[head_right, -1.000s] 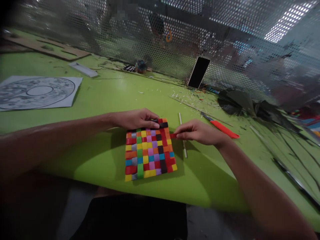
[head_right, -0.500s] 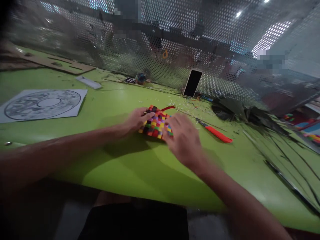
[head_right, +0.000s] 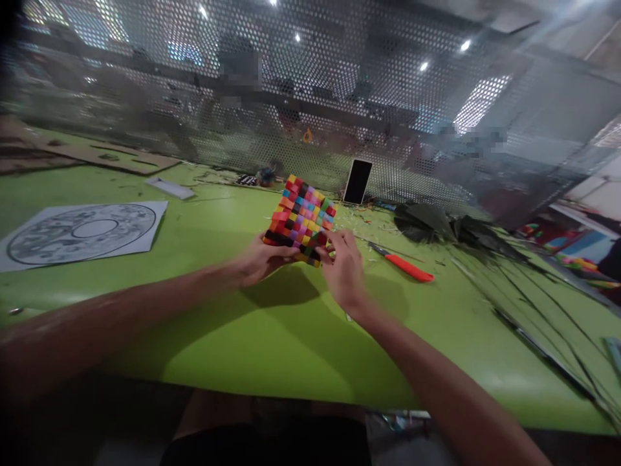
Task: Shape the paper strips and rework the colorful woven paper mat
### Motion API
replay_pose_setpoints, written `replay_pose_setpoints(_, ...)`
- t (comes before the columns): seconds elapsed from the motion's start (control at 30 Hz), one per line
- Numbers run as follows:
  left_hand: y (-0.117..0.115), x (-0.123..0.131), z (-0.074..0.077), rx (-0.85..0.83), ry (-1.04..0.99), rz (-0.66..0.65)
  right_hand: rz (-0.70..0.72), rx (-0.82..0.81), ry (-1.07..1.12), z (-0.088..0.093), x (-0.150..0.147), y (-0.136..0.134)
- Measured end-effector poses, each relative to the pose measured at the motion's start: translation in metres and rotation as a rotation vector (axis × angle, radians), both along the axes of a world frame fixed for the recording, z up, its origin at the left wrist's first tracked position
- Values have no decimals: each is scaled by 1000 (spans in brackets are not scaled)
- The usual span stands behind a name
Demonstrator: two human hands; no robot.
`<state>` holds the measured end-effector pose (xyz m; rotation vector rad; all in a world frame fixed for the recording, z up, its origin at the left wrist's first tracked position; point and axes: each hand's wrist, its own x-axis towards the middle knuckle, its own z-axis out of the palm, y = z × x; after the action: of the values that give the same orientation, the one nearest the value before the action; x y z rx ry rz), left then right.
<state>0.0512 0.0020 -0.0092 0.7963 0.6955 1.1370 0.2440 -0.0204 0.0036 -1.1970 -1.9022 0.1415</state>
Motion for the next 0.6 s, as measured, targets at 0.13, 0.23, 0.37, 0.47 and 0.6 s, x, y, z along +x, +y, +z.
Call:
replay_pose_setpoints(0.13, -1, -1, -2, -10, 42, -13, -1, 33, -8, 2, 4, 2)
replay_pose_setpoints(0.23, 1, -2, -3, 19, 85, -19, 47, -78, -45, 5, 11, 5)
replay_pose_setpoints(0.37, 11, -4, -11, 106, 282, -18, 113, -260, -176, 15, 19, 7)
replay_pose_setpoints(0.47, 22, -8, -18, 125, 459, -9, 192, -389, -272, 23, 27, 9)
replay_pose_setpoints(0.6, 39, -24, -16, 69, 392, 33, 475, -590, -250, 39, 56, 12)
